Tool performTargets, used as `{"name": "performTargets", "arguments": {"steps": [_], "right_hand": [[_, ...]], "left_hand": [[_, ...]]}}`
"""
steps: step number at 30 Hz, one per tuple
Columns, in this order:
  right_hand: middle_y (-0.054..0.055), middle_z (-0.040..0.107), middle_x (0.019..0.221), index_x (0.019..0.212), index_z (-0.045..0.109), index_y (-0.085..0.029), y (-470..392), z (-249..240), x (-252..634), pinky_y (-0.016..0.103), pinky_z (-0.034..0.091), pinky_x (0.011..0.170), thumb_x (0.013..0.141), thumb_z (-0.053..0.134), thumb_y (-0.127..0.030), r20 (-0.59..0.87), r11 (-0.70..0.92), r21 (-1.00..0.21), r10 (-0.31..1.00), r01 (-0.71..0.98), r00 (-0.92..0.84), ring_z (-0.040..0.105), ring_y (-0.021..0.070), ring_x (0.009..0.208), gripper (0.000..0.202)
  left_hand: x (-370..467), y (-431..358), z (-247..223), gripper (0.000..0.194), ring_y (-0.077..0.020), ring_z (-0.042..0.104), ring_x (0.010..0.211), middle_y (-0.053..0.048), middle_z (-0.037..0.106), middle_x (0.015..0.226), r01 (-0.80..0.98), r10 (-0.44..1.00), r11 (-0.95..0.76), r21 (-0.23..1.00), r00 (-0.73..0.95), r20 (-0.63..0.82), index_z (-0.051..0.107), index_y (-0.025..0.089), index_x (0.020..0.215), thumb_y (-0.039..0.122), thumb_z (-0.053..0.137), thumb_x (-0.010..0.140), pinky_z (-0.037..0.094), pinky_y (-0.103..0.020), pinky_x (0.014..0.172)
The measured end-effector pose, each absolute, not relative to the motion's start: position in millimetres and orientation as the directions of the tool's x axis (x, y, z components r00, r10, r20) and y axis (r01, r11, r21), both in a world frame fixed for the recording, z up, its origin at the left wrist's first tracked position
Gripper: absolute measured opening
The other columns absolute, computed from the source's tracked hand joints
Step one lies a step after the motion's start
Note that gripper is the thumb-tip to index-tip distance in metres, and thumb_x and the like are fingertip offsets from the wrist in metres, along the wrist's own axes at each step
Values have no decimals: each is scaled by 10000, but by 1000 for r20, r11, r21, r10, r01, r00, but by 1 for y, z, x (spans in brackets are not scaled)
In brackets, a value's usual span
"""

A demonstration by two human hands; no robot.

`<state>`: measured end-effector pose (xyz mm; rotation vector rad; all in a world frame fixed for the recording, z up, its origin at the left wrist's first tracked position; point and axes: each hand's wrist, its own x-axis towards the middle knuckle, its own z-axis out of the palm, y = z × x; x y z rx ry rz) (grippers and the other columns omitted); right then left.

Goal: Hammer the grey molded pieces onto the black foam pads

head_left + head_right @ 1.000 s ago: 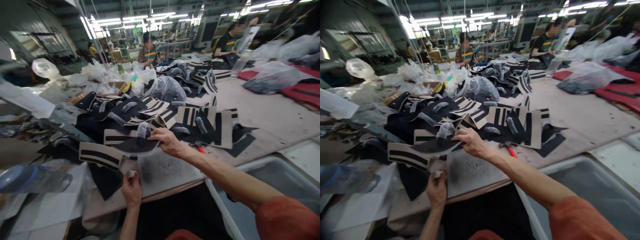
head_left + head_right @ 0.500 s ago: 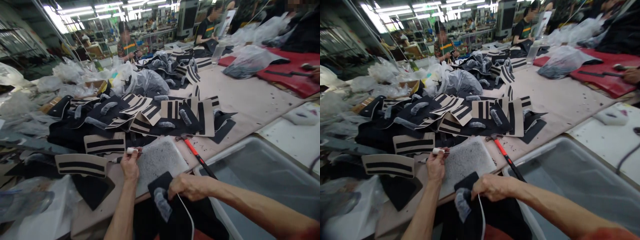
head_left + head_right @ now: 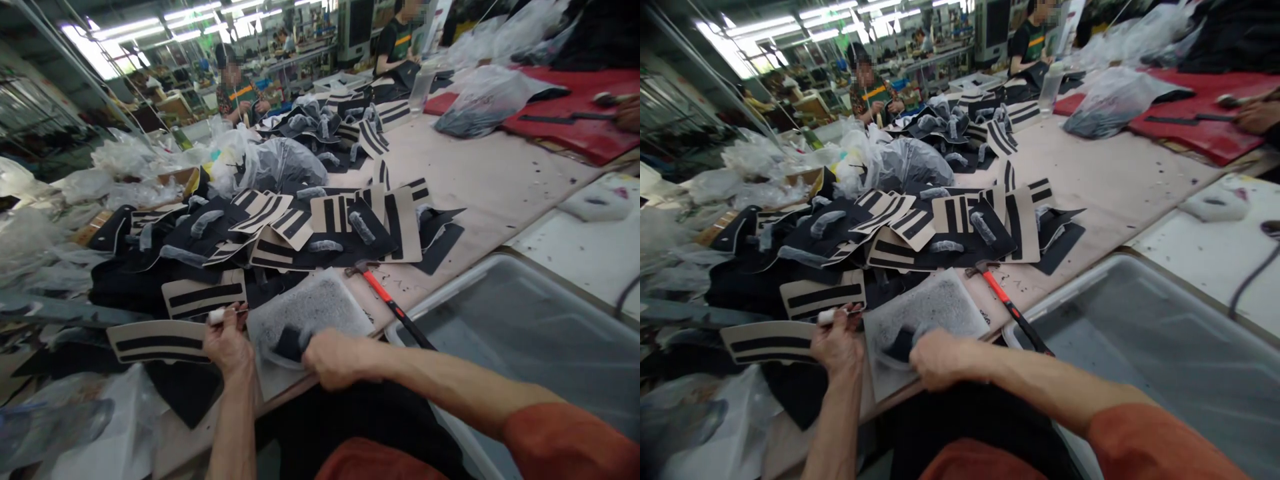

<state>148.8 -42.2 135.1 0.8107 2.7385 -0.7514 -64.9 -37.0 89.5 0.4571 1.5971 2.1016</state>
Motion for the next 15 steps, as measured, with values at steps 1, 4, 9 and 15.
{"name": "performTargets", "arguments": {"steps": [1, 4, 9, 15], "right_hand": [[-37, 581, 522, 638, 623, -191, -56, 133, 146, 203, 344, 474, 695, 701, -188, -316, 736, -507, 326, 449, -891, 506, 102, 485, 97], [-53, 565, 548, 680, 601, -188, -72, 141, 155, 199, 328, 484, 751, 635, -165, -230, 705, -653, 162, 276, -959, 484, 87, 497, 82], [66, 680, 877, 959, 656, -142, -30, 152, 190, 293, 414, 725, 826, 454, -42, 240, 772, -508, 554, 382, -797, 578, 162, 802, 262], [61, 635, 1297, 1208, 636, -212, -22, 56, 210, 528, 205, 1150, 786, 480, -72, 342, 851, -423, 467, 311, -815, 434, 261, 1324, 472]], "left_hand": [[-71, -38, 97, 285, -148, 701, 654, 5, 694, 773, -110, 520, -254, 961, -853, 40, 583, 151, 869, 220, 761, 658, 579, -284, 648], [-89, -41, 120, 288, -152, 710, 705, 4, 703, 798, 25, 535, -303, 953, -823, 192, 588, 159, 903, 203, 757, 673, 593, -312, 711], [-88, -39, 132, 338, -172, 725, 792, -23, 730, 873, 16, 629, -290, 957, -750, 204, 588, 171, 978, 240, 770, 702, 586, -341, 774], [-51, -27, 94, 355, -180, 719, 831, -45, 744, 891, -159, 776, -172, 972, -630, 34, 617, 165, 948, 288, 810, 676, 559, -327, 812]]}}
